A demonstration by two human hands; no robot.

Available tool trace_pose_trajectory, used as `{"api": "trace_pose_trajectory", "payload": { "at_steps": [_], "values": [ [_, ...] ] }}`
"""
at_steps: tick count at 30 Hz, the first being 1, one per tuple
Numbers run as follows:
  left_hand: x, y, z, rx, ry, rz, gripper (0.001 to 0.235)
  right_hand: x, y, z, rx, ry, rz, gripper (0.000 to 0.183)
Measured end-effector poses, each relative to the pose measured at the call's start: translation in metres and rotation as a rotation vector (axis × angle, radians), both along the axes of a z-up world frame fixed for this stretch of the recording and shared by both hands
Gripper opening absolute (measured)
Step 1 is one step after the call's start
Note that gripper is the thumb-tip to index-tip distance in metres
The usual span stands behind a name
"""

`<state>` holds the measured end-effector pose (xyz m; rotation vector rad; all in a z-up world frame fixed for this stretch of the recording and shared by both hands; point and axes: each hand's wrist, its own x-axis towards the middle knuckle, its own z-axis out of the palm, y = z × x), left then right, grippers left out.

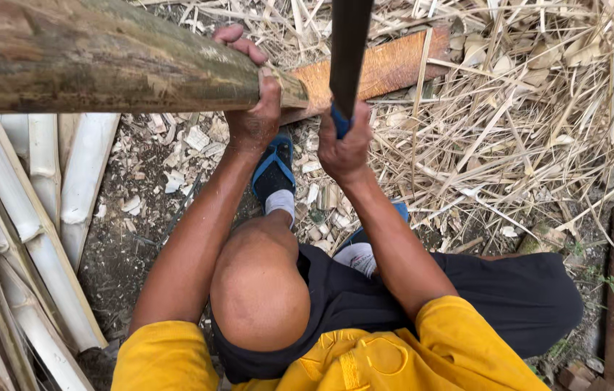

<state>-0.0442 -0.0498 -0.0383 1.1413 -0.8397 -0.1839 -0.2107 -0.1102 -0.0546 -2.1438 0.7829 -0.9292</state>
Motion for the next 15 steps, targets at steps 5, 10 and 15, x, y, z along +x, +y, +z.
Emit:
{"api": "trace_pose_trajectory", "payload": {
  "at_steps": [5,10,15],
  "values": [
    [0.006,-0.004,0.000,-0.066,0.069,-0.045,0.069,-0.003,-0.012,-0.113,0.338,0.695,-0.070,0.034],
    [0.028,0.030,-0.007,0.285,0.002,0.012,0.079,-0.017,-0.005,-0.129,0.359,0.619,-0.072,0.035],
    [0.033,0.045,-0.032,0.207,-0.073,0.043,0.074,-0.007,0.006,-0.055,0.497,0.639,-0.065,0.031]
  ]
}}
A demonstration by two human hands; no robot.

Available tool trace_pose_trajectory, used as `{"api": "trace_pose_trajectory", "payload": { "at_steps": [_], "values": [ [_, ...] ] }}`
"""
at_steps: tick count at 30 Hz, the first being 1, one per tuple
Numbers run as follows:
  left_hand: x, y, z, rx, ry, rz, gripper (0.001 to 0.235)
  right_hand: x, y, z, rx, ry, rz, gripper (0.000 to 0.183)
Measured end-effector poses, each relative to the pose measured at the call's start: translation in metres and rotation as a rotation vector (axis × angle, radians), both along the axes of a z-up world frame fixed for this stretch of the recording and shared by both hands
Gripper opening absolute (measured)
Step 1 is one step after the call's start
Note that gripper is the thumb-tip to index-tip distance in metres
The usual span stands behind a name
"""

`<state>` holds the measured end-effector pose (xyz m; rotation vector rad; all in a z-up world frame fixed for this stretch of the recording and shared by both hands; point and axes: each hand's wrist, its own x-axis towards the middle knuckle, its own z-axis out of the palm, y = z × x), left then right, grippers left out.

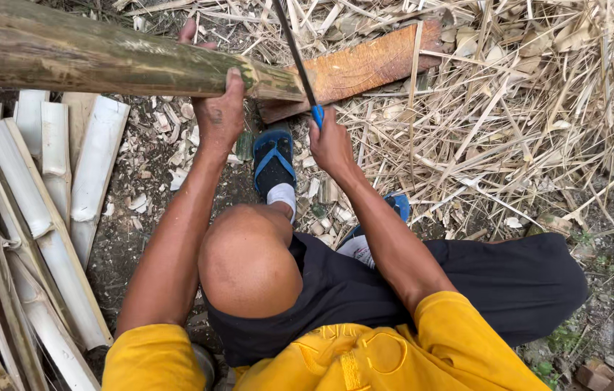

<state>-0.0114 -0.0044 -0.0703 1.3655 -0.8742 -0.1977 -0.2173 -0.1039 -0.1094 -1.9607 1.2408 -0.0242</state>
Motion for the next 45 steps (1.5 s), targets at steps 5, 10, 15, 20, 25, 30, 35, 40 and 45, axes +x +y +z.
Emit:
{"api": "trace_pose_trajectory", "payload": {
  "at_steps": [5,10,15,20,25,30,35,40,45],
  "values": [
    [-0.009,-0.018,-0.004,0.061,0.001,0.035,0.071,-0.001,0.006,0.007,-0.234,-0.402,-0.018,0.032],
    [-0.012,-0.023,0.015,0.089,0.133,-0.014,0.078,-0.005,-0.020,-0.069,-0.164,0.016,0.066,0.037],
    [0.031,-0.005,0.012,0.254,0.330,0.109,0.074,-0.022,-0.001,-0.082,-0.067,-0.052,-0.047,0.035],
    [0.102,0.015,0.061,-0.333,0.268,0.281,0.082,-0.044,0.022,-0.074,0.113,-0.041,-0.120,0.034],
    [0.119,0.014,0.116,0.054,0.145,0.120,0.039,-0.078,0.008,-0.083,0.113,-0.074,-0.289,0.030],
    [0.062,0.014,0.137,0.206,-0.594,0.270,0.032,-0.109,0.014,-0.077,-0.182,-0.081,-0.511,0.033],
    [0.019,-0.023,0.097,0.195,-0.283,0.296,0.033,-0.125,0.024,-0.084,-0.104,-0.173,-0.205,0.041],
    [0.001,-0.003,0.128,0.005,-0.211,0.165,0.039,-0.102,0.042,-0.093,-0.034,-0.074,-0.107,0.043],
    [0.018,0.018,0.141,-0.146,-0.296,0.407,0.033,-0.041,0.052,0.017,0.101,-0.227,-0.064,0.049]
  ]
}}
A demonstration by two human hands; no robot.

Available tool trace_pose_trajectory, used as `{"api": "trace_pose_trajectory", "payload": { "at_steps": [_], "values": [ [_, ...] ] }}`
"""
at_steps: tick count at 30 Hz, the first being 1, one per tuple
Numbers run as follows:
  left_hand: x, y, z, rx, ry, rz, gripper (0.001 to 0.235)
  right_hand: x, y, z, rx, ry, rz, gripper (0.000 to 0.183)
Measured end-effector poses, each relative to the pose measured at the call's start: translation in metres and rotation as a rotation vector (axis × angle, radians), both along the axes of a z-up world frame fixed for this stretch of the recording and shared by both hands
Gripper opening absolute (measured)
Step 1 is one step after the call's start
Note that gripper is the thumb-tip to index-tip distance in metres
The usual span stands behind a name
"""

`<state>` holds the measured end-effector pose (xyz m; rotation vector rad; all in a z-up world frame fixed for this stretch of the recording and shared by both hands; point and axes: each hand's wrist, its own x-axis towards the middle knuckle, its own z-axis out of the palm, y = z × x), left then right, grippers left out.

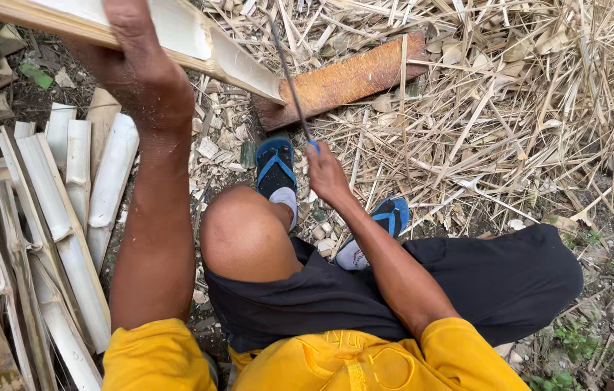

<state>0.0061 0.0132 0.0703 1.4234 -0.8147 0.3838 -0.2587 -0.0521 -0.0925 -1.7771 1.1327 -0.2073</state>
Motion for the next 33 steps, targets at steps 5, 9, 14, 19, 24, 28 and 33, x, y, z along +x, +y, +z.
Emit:
{"api": "trace_pose_trajectory", "payload": {
  "at_steps": [5,9,14,19,24,28,33],
  "values": [
    [0.005,0.002,-0.020,0.485,-0.489,0.704,0.048,0.032,0.018,0.071,-0.074,-0.343,0.187,0.049],
    [-0.011,0.022,-0.021,0.508,-0.525,0.740,0.053,0.061,0.006,0.034,-0.211,-0.263,0.117,0.050],
    [-0.001,0.009,-0.002,0.415,-0.452,0.683,0.046,0.060,0.004,0.059,-0.166,-0.262,0.156,0.051],
    [-0.016,0.017,-0.004,0.475,-0.451,0.668,0.046,0.056,0.003,0.015,-0.088,-0.167,0.132,0.052],
    [-0.001,0.020,0.000,0.539,-0.474,0.710,0.050,0.039,-0.035,-0.084,-0.042,0.099,0.034,0.059],
    [0.016,0.026,0.028,0.478,-0.566,0.329,0.052,0.020,-0.034,-0.058,0.032,0.147,0.059,0.065],
    [0.000,0.007,0.069,-0.136,0.025,-0.765,0.042,0.003,-0.039,0.069,-0.174,-0.079,0.215,0.063]
  ]
}}
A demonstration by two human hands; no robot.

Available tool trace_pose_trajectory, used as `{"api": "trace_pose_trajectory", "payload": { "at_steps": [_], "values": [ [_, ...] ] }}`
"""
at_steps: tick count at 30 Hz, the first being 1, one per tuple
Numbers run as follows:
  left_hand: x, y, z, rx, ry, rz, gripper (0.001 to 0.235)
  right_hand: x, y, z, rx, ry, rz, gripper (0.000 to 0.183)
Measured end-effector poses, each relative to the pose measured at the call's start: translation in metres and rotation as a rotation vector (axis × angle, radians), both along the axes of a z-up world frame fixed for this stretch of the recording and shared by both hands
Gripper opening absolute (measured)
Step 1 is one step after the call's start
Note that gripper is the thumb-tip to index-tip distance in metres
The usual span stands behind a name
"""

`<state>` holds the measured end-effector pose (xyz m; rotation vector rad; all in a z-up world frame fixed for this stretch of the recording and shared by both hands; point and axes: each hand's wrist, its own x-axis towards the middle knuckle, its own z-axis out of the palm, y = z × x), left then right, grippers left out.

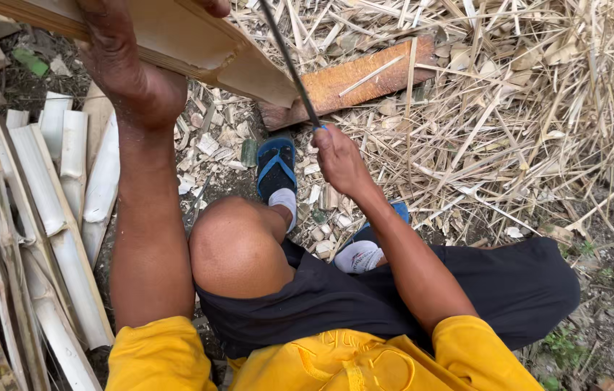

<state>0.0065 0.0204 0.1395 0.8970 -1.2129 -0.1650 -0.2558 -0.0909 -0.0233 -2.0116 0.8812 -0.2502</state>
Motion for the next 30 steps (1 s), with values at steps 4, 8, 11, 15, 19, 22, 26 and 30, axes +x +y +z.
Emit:
{"api": "trace_pose_trajectory", "payload": {
  "at_steps": [4,8,11,15,19,22,26,30],
  "values": [
    [-0.006,-0.004,0.009,0.041,0.084,-0.059,0.065,-0.011,0.022,0.024,-0.057,-0.126,0.056,0.060],
    [-0.007,0.000,0.005,0.004,0.139,-0.054,0.061,-0.003,0.016,-0.064,0.258,0.186,-0.202,0.058],
    [-0.017,-0.001,0.007,-0.063,0.205,-0.032,0.052,-0.014,-0.012,-0.119,0.317,0.335,-0.251,0.061],
    [-0.034,-0.014,-0.003,-0.109,0.120,0.295,0.037,-0.014,0.001,-0.108,0.026,0.100,-0.051,0.068],
    [-0.044,-0.027,-0.020,-0.169,0.074,0.541,0.022,0.004,0.051,-0.018,0.116,-0.066,0.028,0.053],
    [-0.050,-0.033,-0.024,-0.263,0.231,0.394,0.023,0.010,0.071,0.018,0.049,-0.149,0.043,0.043],
    [-0.055,-0.030,-0.023,-0.303,0.253,0.349,0.034,0.025,0.052,0.015,0.031,-0.050,-0.031,0.038],
    [-0.047,-0.031,-0.032,-0.291,0.248,0.354,0.038,0.010,0.060,0.020,0.073,-0.058,0.038,0.037]
  ]
}}
